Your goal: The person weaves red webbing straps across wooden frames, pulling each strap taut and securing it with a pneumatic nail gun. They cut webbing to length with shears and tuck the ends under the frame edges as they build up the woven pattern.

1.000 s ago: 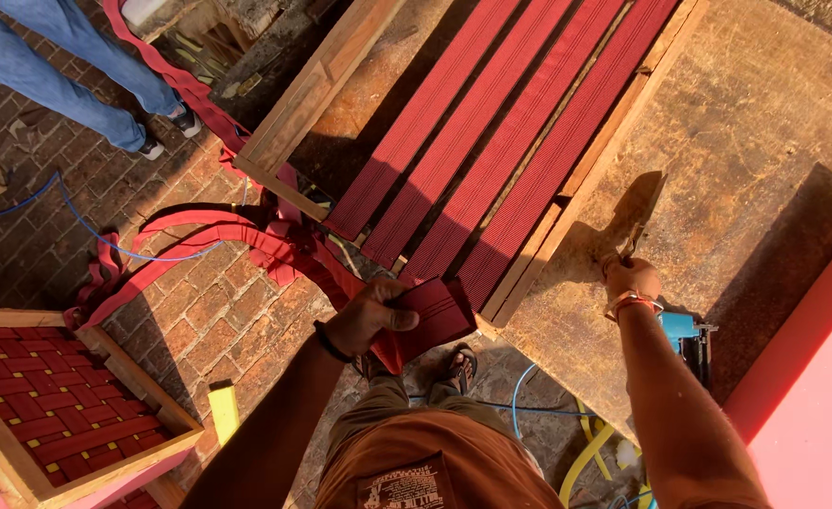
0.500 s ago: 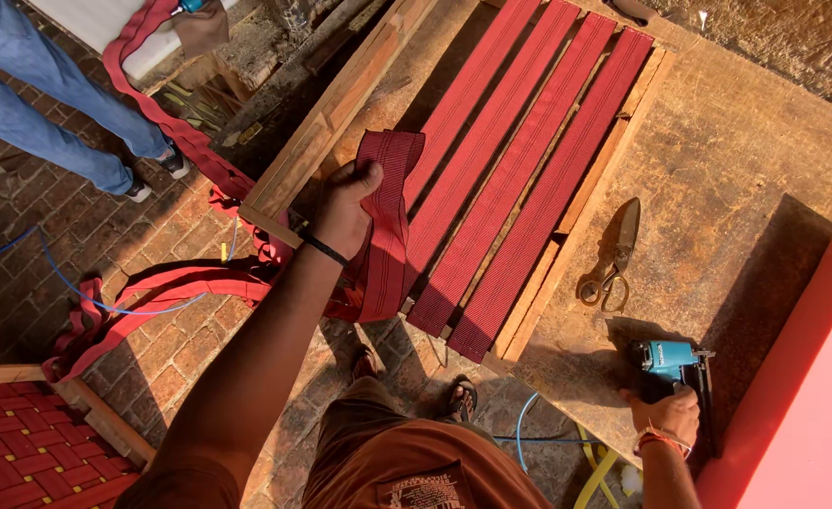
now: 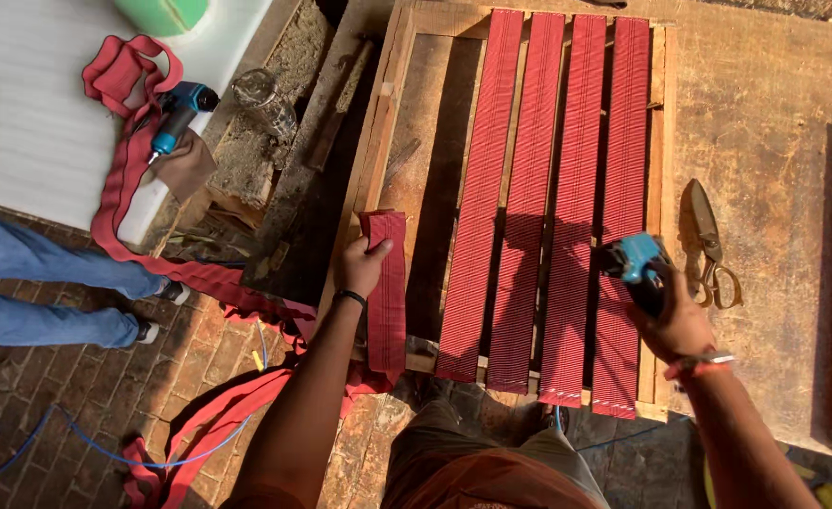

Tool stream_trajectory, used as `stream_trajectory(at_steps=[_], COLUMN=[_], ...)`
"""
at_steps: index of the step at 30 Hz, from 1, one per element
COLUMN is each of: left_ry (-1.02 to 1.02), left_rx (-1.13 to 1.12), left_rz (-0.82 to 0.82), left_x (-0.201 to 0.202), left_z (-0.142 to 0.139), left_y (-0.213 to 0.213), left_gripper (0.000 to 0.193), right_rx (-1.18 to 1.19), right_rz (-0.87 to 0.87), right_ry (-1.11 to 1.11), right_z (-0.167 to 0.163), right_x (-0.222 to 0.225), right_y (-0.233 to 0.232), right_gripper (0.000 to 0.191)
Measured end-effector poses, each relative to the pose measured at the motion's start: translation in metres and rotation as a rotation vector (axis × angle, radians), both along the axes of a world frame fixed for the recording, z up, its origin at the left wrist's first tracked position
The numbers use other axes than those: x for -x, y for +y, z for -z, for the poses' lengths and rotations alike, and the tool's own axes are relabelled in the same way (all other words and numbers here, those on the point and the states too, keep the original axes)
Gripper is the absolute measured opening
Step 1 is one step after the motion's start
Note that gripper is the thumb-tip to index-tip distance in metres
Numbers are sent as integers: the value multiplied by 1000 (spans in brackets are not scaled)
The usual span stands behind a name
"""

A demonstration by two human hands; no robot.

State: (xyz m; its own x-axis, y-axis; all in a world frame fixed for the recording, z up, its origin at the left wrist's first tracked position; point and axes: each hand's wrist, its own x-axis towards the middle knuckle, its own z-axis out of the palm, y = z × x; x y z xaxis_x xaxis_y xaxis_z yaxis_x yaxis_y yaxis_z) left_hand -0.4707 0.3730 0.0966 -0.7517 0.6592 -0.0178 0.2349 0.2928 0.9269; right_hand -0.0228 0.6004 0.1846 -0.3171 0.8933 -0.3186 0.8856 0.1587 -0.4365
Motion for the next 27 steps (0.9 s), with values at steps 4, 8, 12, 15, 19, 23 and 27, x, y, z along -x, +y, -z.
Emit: stream_trajectory(at_steps=[4, 8, 12, 15, 19, 23, 27], left_ry=[372, 370, 352, -127, -439, -467, -589], left_rx=[423, 421, 76, -4, -255, -357, -475], left_rz=[-195, -276, -360, -345, -258, -178, -144], left_x=[35, 74, 97, 111, 122, 118, 92], left_z=[-5, 6, 51, 82, 105, 112, 113], left_y=[0, -1, -4, -6, 0, 2, 37], left_gripper=[46, 44, 36, 43, 22, 15, 13], right_rx=[-39, -278, -359, -340, -367, -454, -442], right_rz=[-72, -126, -156, -165, -141, -93, -10], right_ry=[-105, -157, -64, -7, -128, -126, -48], right_z=[13, 39, 57, 70, 90, 112, 111], right_x=[102, 126, 101, 86, 68, 45, 34], right_y=[2, -9, -23, -23, -24, -45, -28], right_gripper=[70, 75, 77, 77, 74, 73, 74])
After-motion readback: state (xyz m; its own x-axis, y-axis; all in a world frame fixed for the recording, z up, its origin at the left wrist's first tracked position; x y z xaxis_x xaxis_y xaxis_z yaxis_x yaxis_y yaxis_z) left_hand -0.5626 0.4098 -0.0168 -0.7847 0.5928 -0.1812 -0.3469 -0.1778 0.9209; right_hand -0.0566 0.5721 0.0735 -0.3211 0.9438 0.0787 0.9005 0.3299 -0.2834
